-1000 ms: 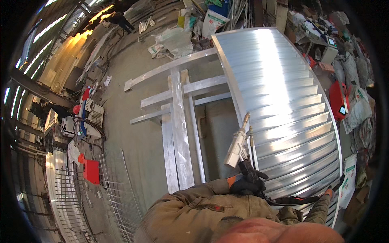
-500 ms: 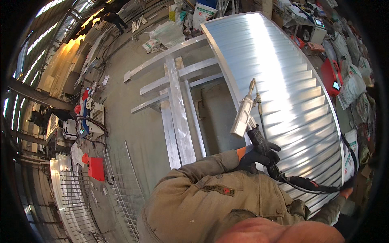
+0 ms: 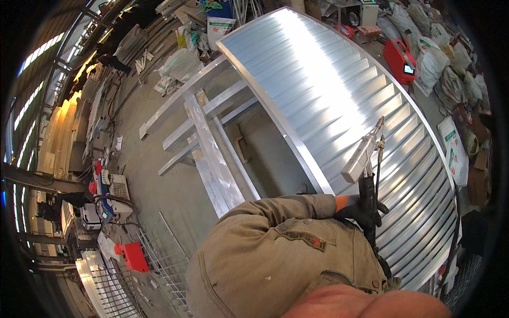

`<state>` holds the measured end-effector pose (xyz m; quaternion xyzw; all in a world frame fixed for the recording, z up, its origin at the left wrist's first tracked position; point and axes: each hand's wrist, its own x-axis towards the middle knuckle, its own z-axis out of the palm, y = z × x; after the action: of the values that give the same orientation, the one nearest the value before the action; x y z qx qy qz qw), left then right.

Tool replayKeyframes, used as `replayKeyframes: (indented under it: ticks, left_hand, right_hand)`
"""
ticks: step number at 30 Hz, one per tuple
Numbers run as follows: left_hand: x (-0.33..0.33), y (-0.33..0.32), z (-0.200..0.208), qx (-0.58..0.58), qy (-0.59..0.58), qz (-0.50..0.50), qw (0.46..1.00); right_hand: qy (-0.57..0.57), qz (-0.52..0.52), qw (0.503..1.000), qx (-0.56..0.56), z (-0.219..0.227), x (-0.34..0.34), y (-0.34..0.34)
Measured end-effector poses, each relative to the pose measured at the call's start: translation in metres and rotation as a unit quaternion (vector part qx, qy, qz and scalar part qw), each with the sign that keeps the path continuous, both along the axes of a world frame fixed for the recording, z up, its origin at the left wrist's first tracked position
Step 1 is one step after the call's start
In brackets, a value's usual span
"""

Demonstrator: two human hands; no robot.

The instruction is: The person welds seams on a large rectangular metal frame using a handheld welding torch. They repeatedly reposition the frame and apply short weld beads along the edges, producing bright sparks and smoke throughout the clip.

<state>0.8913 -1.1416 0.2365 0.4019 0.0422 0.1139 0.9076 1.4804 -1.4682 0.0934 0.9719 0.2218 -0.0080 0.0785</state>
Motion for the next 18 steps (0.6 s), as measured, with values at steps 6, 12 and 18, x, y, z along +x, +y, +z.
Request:
replayKeyframes:
  ticks: [6, 12, 18]
  left_hand:
    - [0.001, 0.001, -0.011, 0.010, 0.018, 0.013, 1.000]
    - [-0.036, 0.031, -0.039, 0.141, -0.019, 0.117, 0.983]
    - [-0.080, 0.081, -0.075, -0.054, 0.015, 0.128, 0.990]
  right_hand:
    - [0.023, -0.055, 0.998, 0.009, -0.015, -0.048, -0.049]
    - [0.008, -0.010, 0.997, 0.080, -0.001, -0.100, -0.008]
    - [0.322, 0.322, 0.794, 0.404, 0.079, -0.311, 0.305]
